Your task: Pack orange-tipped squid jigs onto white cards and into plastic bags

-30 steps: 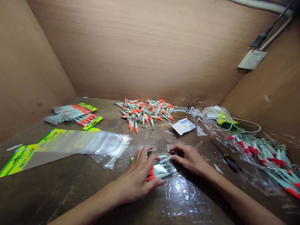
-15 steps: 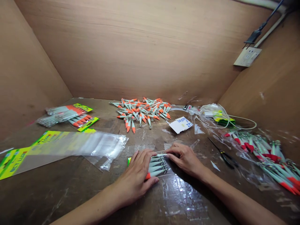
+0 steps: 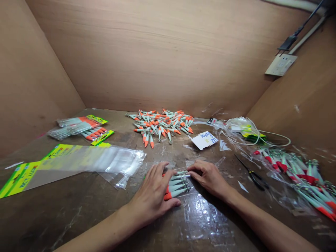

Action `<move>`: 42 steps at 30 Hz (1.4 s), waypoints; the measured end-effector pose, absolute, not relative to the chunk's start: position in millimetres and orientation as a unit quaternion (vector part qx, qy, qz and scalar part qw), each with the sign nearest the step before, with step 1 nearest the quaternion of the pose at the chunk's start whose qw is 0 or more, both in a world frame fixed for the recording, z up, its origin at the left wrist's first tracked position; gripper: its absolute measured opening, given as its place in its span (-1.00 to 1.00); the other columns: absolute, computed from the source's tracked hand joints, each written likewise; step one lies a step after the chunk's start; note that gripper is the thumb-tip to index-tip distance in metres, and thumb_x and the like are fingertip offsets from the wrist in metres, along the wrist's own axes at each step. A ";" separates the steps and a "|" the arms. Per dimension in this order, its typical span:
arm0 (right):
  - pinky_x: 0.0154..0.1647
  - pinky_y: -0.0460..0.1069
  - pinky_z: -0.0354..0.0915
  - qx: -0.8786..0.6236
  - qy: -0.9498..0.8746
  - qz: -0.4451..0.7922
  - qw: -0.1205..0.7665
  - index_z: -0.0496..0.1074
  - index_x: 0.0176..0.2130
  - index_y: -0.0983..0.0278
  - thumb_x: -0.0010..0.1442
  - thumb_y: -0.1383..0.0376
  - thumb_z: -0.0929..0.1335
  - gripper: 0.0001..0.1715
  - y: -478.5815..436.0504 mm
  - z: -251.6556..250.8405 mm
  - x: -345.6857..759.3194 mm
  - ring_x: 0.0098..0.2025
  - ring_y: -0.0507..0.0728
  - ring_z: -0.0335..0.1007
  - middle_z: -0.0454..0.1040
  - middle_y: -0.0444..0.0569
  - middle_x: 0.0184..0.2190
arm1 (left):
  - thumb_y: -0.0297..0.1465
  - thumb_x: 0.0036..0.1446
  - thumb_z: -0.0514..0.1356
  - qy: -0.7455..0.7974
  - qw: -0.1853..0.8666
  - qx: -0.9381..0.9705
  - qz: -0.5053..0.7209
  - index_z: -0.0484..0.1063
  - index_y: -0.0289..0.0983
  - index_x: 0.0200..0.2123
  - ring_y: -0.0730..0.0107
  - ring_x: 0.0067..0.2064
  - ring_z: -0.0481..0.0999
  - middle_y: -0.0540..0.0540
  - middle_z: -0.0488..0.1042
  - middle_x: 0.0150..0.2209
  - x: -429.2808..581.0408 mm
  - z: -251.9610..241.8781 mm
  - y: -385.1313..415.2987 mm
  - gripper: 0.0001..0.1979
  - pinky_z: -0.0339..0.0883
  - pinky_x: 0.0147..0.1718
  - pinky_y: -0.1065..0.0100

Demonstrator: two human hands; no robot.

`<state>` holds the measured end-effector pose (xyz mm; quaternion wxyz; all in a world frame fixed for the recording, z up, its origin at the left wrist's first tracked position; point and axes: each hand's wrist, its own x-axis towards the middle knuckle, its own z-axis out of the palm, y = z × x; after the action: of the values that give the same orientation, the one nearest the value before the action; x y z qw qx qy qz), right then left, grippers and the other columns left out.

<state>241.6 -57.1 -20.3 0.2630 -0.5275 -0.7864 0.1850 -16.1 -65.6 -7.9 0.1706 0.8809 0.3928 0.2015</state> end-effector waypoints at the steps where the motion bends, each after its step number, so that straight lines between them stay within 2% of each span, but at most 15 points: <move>1: -0.22 -0.05 0.26 -0.526 -0.788 0.184 0.263 0.56 -0.18 0.16 0.29 0.28 0.38 -0.87 -57.1 -19.9 241.8 -0.23 0.11 0.45 0.55 -0.08 -0.28 | -0.16 -0.03 0.41 0.404 0.155 0.879 0.200 0.29 -0.15 0.11 -0.06 0.17 0.26 -0.22 0.19 0.18 -15.1 -5.6 -66.7 -0.34 0.25 0.12 -0.05; 6: -0.24 -0.05 0.24 -0.521 -0.792 0.182 0.261 0.56 -0.20 0.16 0.29 0.25 0.39 -0.89 -56.7 -19.7 242.0 -0.24 0.11 0.45 0.56 -0.09 -0.30 | -0.04 0.03 0.34 0.430 0.103 0.887 0.134 0.39 -0.20 -0.07 0.01 -0.07 0.33 -0.15 0.34 -0.11 -10.3 1.6 -71.5 -0.50 0.28 -0.08 0.00; 13: -0.24 -0.05 0.24 -0.520 -0.791 0.182 0.268 0.57 -0.19 0.16 0.29 0.25 0.38 -0.87 -55.2 -25.5 242.1 -0.25 0.10 0.45 0.56 -0.09 -0.31 | -0.11 0.09 0.33 0.423 0.119 0.888 0.135 0.40 -0.18 -0.04 0.07 -0.10 0.33 -0.13 0.33 -0.10 -10.5 -1.4 -72.1 -0.57 0.27 -0.12 0.09; 17: -0.25 -0.05 0.22 -0.522 -0.791 0.182 0.264 0.57 -0.21 0.17 0.29 0.26 0.38 -0.88 -55.1 -26.5 241.9 -0.26 0.10 0.44 0.54 -0.09 -0.32 | -0.11 0.06 0.36 0.415 0.126 0.889 0.146 0.37 -0.18 0.00 0.05 -0.07 0.32 -0.14 0.34 -0.08 -11.1 -4.1 -71.6 -0.51 0.27 -0.09 0.07; 20: -0.26 -0.05 0.21 -0.517 -0.796 0.186 0.255 0.58 -0.18 0.16 0.33 0.25 0.35 -0.82 -56.3 -24.6 240.8 -0.27 0.10 0.42 0.53 -0.08 -0.33 | -0.12 0.02 0.40 0.410 0.144 0.886 0.160 0.34 -0.20 0.02 0.04 -0.04 0.32 -0.14 0.34 -0.05 -11.5 -7.3 -69.8 -0.44 0.28 -0.08 0.08; 23: -0.23 -0.03 0.22 -0.501 -0.807 0.192 0.246 0.57 -0.08 0.14 0.40 0.23 0.27 -0.72 -58.7 -18.8 238.7 -0.25 0.11 0.39 0.49 -0.06 -0.33 | -0.07 0.01 0.39 0.403 0.162 0.885 0.166 0.36 -0.20 -0.03 0.06 -0.05 0.33 -0.14 0.33 -0.06 -11.8 -9.0 -68.1 -0.46 0.31 -0.10 0.10; 26: -0.12 0.01 0.23 -0.481 -0.819 0.205 0.236 0.52 0.03 0.11 0.43 0.22 0.21 -0.65 -62.2 -11.4 236.4 -0.17 0.14 0.35 0.47 -0.03 -0.25 | 0.01 0.02 0.35 0.390 0.163 0.887 0.185 0.41 -0.20 -0.07 0.04 -0.03 0.33 -0.17 0.30 -0.02 -12.2 -8.3 -65.9 -0.48 0.30 -0.06 0.07; 30: 0.04 0.10 0.23 -0.484 -0.816 0.205 0.241 0.44 0.14 0.14 0.36 0.17 0.31 -0.61 -65.5 -8.8 233.7 -0.02 0.20 0.30 0.41 0.04 -0.06 | -0.19 0.24 0.22 0.401 0.166 0.869 0.237 0.42 -0.19 -0.04 0.10 0.03 0.32 -0.17 0.31 0.01 -16.3 -7.3 -54.4 -0.71 0.27 0.00 0.12; 32: 0.07 0.11 0.23 -0.480 -0.813 0.213 0.252 0.41 0.18 0.14 0.31 0.19 0.36 -0.55 -65.5 -11.2 231.7 0.00 0.21 0.29 0.40 0.04 -0.03 | -0.26 0.25 0.20 0.429 0.171 0.854 0.241 0.41 -0.20 0.01 0.14 0.00 0.35 -0.16 0.35 -0.04 -20.7 -6.9 -44.6 -0.71 0.28 -0.03 0.16; 34: 0.09 0.11 0.23 -0.465 -0.810 0.232 0.272 0.36 0.22 0.11 0.32 0.25 0.35 -0.51 -64.9 -13.7 228.8 0.01 0.19 0.29 0.39 0.03 -0.03 | -0.23 0.23 0.23 0.447 0.179 0.846 0.229 0.44 -0.20 0.02 0.13 -0.03 0.38 -0.15 0.39 -0.08 -25.6 -5.6 -35.7 -0.67 0.28 -0.05 0.16; 37: 0.12 0.11 0.23 -0.437 -0.809 0.255 0.300 0.30 0.27 0.04 0.35 0.32 0.30 -0.47 -65.2 -14.4 222.7 0.03 0.17 0.28 0.39 0.01 -0.02 | -0.18 0.18 0.25 0.441 0.236 0.840 0.210 0.55 -0.20 -0.11 0.15 -0.10 0.42 -0.11 0.45 -0.18 -29.4 -1.8 -29.9 -0.71 0.27 -0.12 0.22; 39: 0.13 0.11 0.23 -0.420 -0.811 0.256 0.316 0.30 0.26 0.00 0.37 0.35 0.28 -0.47 -66.8 -12.2 219.2 0.05 0.16 0.28 0.38 0.00 0.00 | -0.19 0.17 0.25 0.427 0.328 0.821 0.189 0.57 -0.23 -0.22 0.24 -0.24 0.45 -0.06 0.48 -0.32 -28.5 -0.1 -31.3 -0.75 0.27 -0.27 0.31; 42: 0.16 0.13 0.21 -0.440 -0.786 0.226 0.372 0.27 0.28 0.01 0.34 0.31 0.30 -0.45 -68.9 -7.6 218.5 0.10 0.19 0.26 0.35 0.01 0.06 | -0.23 0.15 0.24 0.419 0.470 0.753 0.192 0.53 -0.30 -0.29 0.37 -0.42 0.40 0.00 0.46 -0.46 -24.4 -0.9 -34.7 -0.76 0.18 -0.46 0.40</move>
<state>218.5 -68.9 -7.6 0.3718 -0.4397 -0.7857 0.2263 -24.4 -34.7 -0.9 0.4701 0.7529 0.4185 0.1924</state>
